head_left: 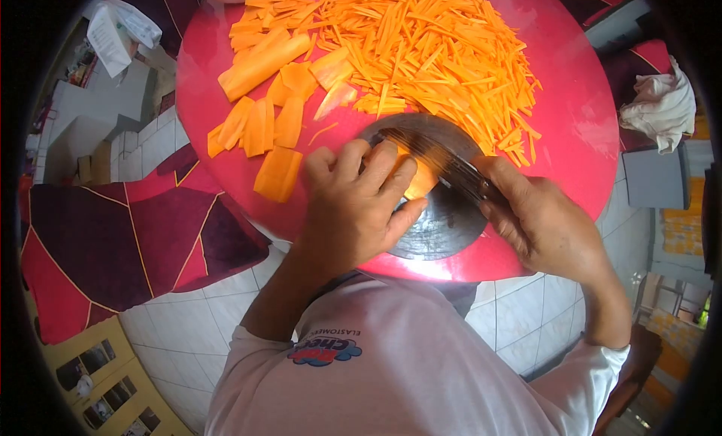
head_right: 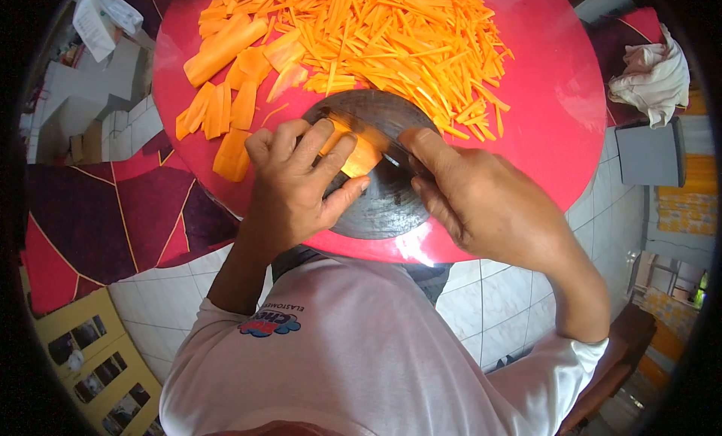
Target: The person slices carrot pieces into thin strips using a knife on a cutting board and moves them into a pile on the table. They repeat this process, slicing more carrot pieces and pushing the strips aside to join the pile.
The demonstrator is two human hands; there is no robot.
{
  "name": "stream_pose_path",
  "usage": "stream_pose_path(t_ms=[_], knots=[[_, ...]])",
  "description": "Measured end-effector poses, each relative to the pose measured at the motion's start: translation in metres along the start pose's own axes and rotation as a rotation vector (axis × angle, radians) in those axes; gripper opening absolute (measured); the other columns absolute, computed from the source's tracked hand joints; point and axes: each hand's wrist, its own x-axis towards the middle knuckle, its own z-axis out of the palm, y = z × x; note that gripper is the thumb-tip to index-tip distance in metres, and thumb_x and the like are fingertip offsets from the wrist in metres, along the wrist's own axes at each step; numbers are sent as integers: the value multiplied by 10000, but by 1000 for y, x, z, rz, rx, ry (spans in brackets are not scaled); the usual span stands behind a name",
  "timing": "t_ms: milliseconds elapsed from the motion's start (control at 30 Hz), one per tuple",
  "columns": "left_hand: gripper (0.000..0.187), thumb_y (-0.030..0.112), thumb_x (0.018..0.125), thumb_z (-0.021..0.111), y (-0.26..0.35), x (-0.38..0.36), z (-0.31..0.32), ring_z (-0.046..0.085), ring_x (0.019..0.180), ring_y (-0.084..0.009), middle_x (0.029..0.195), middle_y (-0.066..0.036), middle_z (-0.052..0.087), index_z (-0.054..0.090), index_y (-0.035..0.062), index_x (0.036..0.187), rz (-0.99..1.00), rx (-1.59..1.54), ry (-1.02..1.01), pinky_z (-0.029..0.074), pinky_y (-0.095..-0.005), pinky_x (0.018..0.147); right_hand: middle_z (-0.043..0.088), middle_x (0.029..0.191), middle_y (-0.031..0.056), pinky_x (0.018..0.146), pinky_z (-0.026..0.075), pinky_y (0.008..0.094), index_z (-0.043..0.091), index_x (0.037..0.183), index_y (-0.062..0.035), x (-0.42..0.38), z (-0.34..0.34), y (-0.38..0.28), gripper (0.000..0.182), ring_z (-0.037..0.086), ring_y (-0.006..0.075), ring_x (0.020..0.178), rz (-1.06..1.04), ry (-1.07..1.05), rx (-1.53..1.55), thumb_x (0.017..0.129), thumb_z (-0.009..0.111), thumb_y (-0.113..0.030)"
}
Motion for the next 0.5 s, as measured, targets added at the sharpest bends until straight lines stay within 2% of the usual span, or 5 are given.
stream_pose_path(t_ms=[233,500], knots=[[528,420,851,911,-1,-3,6,592,1165,-277,1336,-58,681,763,124,1263,-14,-48,46,358,-516,985,671,800,306,676,541,578,527,1433,4,12,6,6,403,716,505,756,-39,-18,-41,1068,681,-67],[538,454,859,900,0,2,0,581,1153,-277,1357,-50,679,772,135,1272,2,24,24,339,-522,1006,683,811,298,668,534,579,554,1411,-5,12,4,-3,375,708,502,737,-29,-14,-72,1068,684,-86]])
